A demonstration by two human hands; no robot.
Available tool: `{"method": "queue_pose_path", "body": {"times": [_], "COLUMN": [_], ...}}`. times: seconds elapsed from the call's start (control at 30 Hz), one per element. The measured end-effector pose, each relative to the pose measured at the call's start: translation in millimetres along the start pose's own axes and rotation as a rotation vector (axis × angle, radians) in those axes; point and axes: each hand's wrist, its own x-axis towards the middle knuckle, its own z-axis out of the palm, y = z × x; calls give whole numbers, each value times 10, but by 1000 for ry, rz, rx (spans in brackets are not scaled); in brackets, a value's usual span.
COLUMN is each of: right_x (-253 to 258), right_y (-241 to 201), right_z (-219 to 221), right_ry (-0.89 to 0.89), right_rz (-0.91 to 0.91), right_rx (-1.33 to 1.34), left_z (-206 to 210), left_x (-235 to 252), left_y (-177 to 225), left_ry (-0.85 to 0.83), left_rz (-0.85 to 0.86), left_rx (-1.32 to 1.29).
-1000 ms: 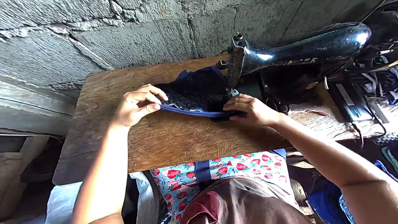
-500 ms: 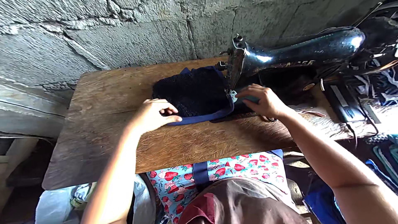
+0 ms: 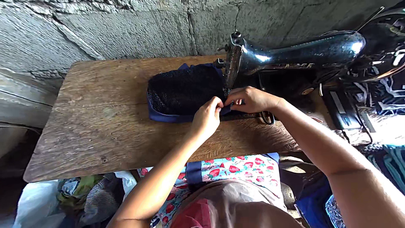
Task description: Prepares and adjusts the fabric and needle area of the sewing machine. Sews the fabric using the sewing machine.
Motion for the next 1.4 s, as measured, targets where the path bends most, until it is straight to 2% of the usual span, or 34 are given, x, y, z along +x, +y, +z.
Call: {"method": "queue_pose_path", "body": {"times": [0.17,0.27,0.43,0.53,0.67,0.73,0.9,1.07,1.17,1.27,1.33,1.4], "right_x": [3,-11,-49,-4,178,255,268,223,106,-140,-429,-821], "right_y": [-39,-53,-61,-171,-431,-498,-469,-478,-440,-436,-567,-726], "right_z": [6,7,-10,-72,-150,-187,-330,-257,-117,-71,-239,-466], "right_ry": [12,8,7,-103,-346,-400,-407,-434,-321,-77,72,204], "right_rz": [67,34,38,124,290,290,217,249,254,244,348,567], "right_rx": [2,19,19,-84,-297,-355,-357,-365,-326,-278,-251,-255], "left_z": [79,94,125,102,27,9,11,60,155,180,133,140], "left_x": [-12,-20,29,62,150,180,177,123,88,83,91,78], "left_y": [-88,-35,-41,-8,43,70,107,119,23,-68,-17,137], "left_ry": [98,108,96,-30,-170,-206,-202,-137,-19,78,98,156], "left_rz": [93,77,197,119,-66,-131,-150,-92,35,142,166,285], "left_rx": [-29,52,110,65,68,77,98,157,154,115,136,173]}}
